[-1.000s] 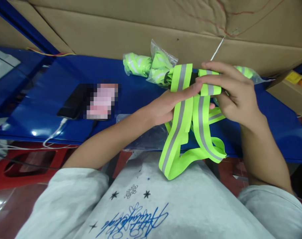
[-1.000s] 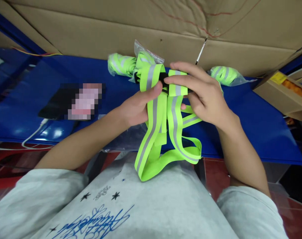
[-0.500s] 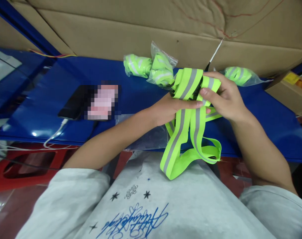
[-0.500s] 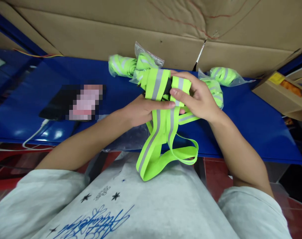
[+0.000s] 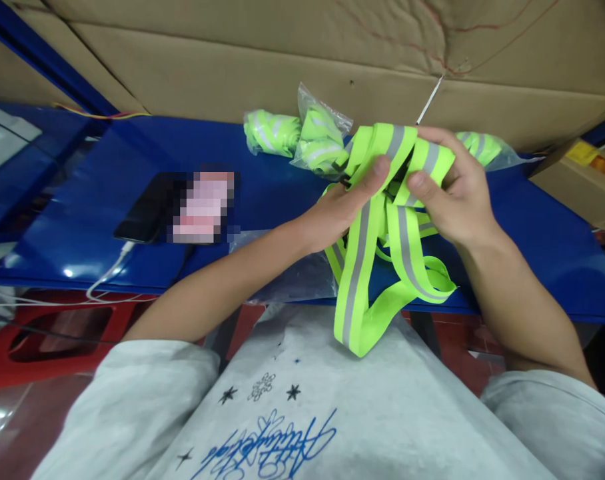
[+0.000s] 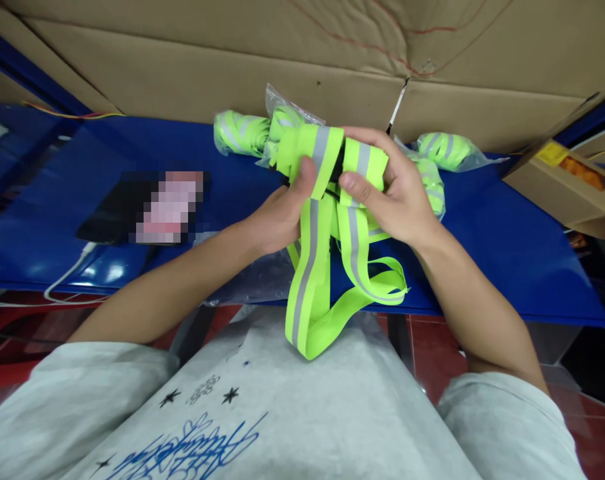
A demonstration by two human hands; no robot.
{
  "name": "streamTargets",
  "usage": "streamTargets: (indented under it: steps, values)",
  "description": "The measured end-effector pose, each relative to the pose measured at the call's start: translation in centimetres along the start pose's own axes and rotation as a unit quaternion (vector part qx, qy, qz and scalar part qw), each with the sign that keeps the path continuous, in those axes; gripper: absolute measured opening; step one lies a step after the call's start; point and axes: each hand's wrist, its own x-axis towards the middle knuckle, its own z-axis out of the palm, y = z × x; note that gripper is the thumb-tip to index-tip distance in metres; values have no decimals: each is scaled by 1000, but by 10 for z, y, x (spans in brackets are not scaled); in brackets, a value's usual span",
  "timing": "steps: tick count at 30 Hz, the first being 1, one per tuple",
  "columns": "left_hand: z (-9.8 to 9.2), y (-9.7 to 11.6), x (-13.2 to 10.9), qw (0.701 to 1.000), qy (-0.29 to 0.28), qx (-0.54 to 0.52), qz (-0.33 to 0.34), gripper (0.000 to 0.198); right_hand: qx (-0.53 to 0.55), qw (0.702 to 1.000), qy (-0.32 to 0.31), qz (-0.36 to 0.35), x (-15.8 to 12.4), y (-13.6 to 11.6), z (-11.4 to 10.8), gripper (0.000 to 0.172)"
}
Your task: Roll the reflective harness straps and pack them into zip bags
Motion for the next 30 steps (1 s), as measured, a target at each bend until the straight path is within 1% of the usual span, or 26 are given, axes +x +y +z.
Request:
streamTargets:
  steps: [1, 3, 4, 6, 8, 10, 11, 12, 15, 18, 20, 22, 23, 24, 26, 28, 30]
  values:
    - [-1, -4, 0, 1000, 10, 4, 4, 65, -6, 1000, -4, -2, 0, -1, 2, 59]
    - [-2, -11, 0, 1000, -2, -4, 11, 62, -26, 999, -6, 23, -1, -2, 7, 67]
    - [-4, -14, 0, 1000, -1, -6, 15, 61, -32, 999, 0, 42, -2, -2, 9, 68]
    - [-6, -17, 1, 1000, -13, -26, 3, 60, -26, 997, 16, 77, -3, -1, 13, 64]
    - [-7, -16, 2, 996, -61, -60, -17, 64, -7, 995, 36, 93, -5, 2, 15, 59]
    - [-5, -10, 1, 987, -129, -96, -21, 69, 14, 993, 56, 99, -5, 5, 16, 57]
    - [-3, -5, 1, 982, -149, -111, -19, 69, 26, 993, 66, 99, -5, 6, 17, 57]
    - [-1, -1, 0, 980, -156, -122, -17, 68, 39, 992, 73, 96, -5, 7, 17, 57]
    - [5, 6, -2, 982, -133, -128, -30, 68, 77, 989, 86, 87, -4, 8, 17, 54]
    - [4, 2, -4, 987, -110, -98, -60, 59, 85, 989, 89, 78, -4, 7, 18, 55]
    - [1, -3, -5, 993, -68, -62, -72, 54, 67, 991, 88, 76, -5, 4, 20, 56]
    - [-1, -8, -6, 996, -18, -38, -75, 54, 50, 991, 95, 82, -6, 2, 23, 54]
    - [0, -9, -5, 996, -12, -42, -74, 56, 46, 990, 101, 87, -7, 2, 25, 52]
    - [0, -9, -5, 996, -24, -58, -69, 59, 47, 989, 108, 91, -7, 2, 26, 50]
    - [2, -6, -4, 989, -82, -109, -60, 63, 57, 987, 128, 84, -8, 2, 27, 47]
    - [3, -3, -4, 979, -136, -136, -64, 61, 58, 987, 142, 49, -7, 2, 25, 44]
    - [2, -2, -5, 975, -157, -121, -100, 55, 39, 987, 155, -2, -6, -1, 21, 40]
